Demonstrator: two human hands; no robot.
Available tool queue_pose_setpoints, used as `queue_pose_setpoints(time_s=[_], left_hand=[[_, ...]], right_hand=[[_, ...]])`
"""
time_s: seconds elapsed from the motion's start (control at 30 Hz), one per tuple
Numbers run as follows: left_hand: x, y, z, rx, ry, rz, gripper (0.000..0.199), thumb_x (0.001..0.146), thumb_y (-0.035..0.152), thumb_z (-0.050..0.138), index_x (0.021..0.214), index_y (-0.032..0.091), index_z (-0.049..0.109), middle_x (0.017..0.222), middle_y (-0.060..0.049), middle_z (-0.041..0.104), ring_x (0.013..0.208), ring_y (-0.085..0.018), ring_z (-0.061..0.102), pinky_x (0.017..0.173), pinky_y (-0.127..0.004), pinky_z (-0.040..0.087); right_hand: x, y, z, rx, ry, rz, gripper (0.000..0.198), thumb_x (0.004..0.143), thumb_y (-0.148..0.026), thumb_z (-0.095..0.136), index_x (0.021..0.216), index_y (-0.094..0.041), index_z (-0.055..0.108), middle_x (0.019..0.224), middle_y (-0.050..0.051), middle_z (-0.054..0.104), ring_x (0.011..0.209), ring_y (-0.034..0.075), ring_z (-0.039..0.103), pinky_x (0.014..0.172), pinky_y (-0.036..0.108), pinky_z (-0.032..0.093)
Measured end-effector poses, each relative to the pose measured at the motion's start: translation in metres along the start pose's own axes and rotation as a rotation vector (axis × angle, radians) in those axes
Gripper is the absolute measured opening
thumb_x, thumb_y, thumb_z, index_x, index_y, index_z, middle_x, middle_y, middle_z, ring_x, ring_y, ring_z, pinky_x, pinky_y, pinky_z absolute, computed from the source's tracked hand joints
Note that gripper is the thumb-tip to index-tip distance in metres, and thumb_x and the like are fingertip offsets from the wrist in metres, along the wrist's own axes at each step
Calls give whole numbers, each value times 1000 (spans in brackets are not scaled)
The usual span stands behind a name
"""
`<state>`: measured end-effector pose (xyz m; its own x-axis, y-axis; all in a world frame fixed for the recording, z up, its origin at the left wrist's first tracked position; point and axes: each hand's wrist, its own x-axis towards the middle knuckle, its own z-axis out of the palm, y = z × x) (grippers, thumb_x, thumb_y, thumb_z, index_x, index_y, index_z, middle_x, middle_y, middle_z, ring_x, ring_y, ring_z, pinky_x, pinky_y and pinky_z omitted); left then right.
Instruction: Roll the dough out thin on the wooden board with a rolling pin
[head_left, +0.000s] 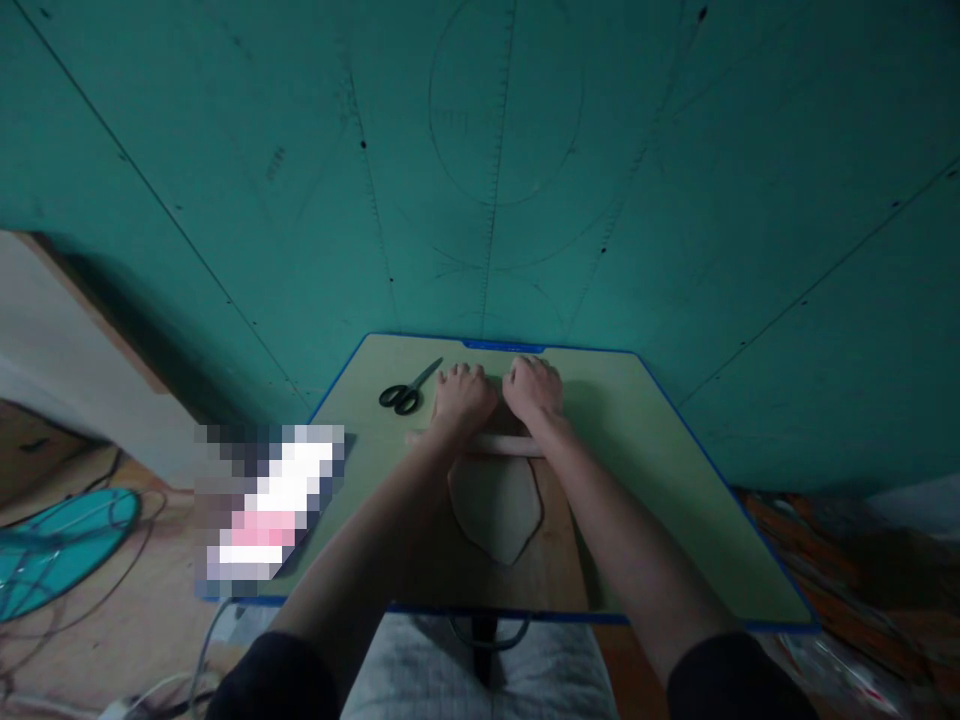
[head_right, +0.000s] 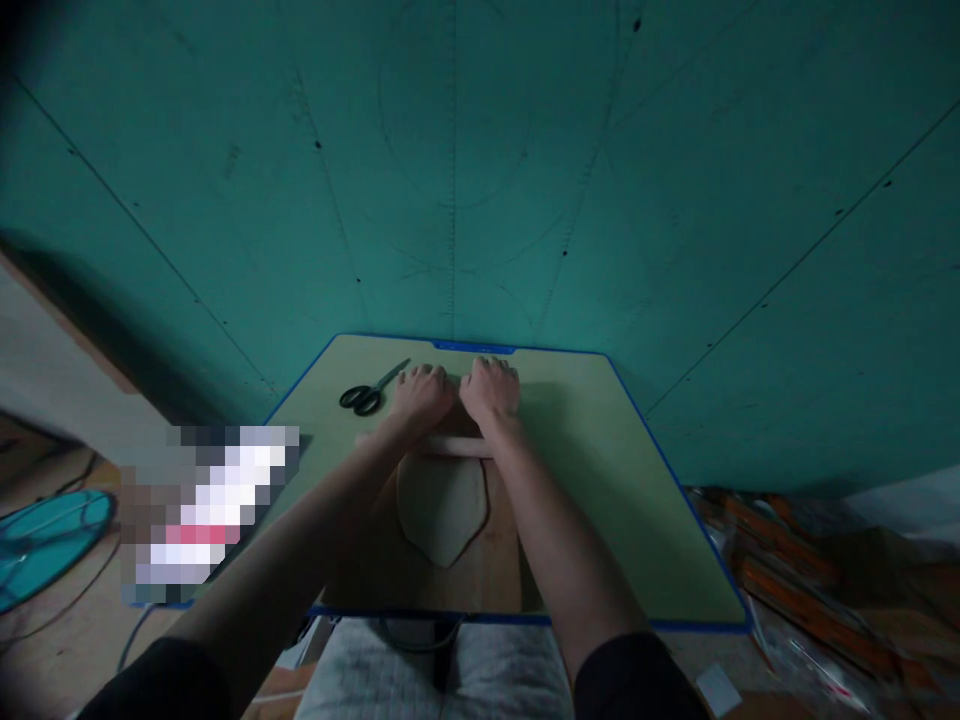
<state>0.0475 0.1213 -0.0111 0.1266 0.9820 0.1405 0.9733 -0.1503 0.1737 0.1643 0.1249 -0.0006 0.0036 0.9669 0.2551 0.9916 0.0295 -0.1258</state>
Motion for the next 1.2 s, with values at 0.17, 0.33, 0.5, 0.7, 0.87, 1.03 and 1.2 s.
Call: queue_pose_setpoints(time_s=[0.17, 0.33, 0.5, 0.7, 0.87, 1.03, 1.2], left_hand=[[16, 0, 1, 9, 26, -46, 39, 95, 32, 33, 113, 12, 62, 116, -18, 63, 112, -31, 57, 94, -44, 44], [18, 0, 0, 8, 33, 20, 36, 95, 32, 37, 110, 11, 62, 112, -17, 65, 107, -29, 60, 90, -39, 46], [6, 0, -2, -6, 2, 24, 36, 97, 32, 34, 111, 12, 61, 106, -15, 66, 101, -27, 63, 83, -35, 49], [-22, 2, -9, 55, 102, 120, 30, 96, 28, 36, 106, 12, 60, 105, -16, 63, 103, -29, 59, 86, -39, 46], [-52, 4, -16, 52, 137, 90, 29, 96, 30, 38, 107, 12, 58, 109, -16, 61, 105, -30, 57, 90, -41, 44], [-93, 7, -16, 55, 99, 20, 42, 96, 37, 40, 120, 8, 57, 136, -22, 52, 131, -34, 44, 105, -44, 36], [-138, -1, -12, 80, 145, 136, 38, 97, 26, 36, 122, 8, 59, 138, -21, 53, 135, -33, 42, 109, -45, 34]], right_hand=[[12, 0, 5, -14, -14, 3, 24, 92, -24, 46, 105, -15, 64, 106, 14, 68, 104, 25, 61, 87, 36, 44], [11, -1, 5, -29, -33, -28, 22, 95, -26, 46, 106, -16, 62, 103, 14, 70, 99, 24, 64, 81, 34, 46], [-1, -4, 0, -31, -74, -23, 22, 95, -27, 45, 106, -17, 62, 103, 14, 71, 97, 22, 66, 78, 31, 47], [-24, -9, -9, -35, -128, -8, 26, 96, -21, 37, 104, -19, 62, 104, 13, 71, 96, 23, 67, 77, 32, 46], [-48, -12, -16, -30, -122, -27, 24, 96, -21, 40, 104, -19, 63, 104, 12, 70, 98, 23, 65, 79, 32, 45], [-83, -17, -21, 3, -54, -46, 19, 94, -25, 46, 106, -19, 60, 114, 13, 64, 107, 24, 58, 87, 35, 43], [-123, -17, -26, -3, -30, -154, 25, 92, -26, 45, 111, -18, 60, 116, 12, 62, 111, 26, 53, 94, 38, 40]])
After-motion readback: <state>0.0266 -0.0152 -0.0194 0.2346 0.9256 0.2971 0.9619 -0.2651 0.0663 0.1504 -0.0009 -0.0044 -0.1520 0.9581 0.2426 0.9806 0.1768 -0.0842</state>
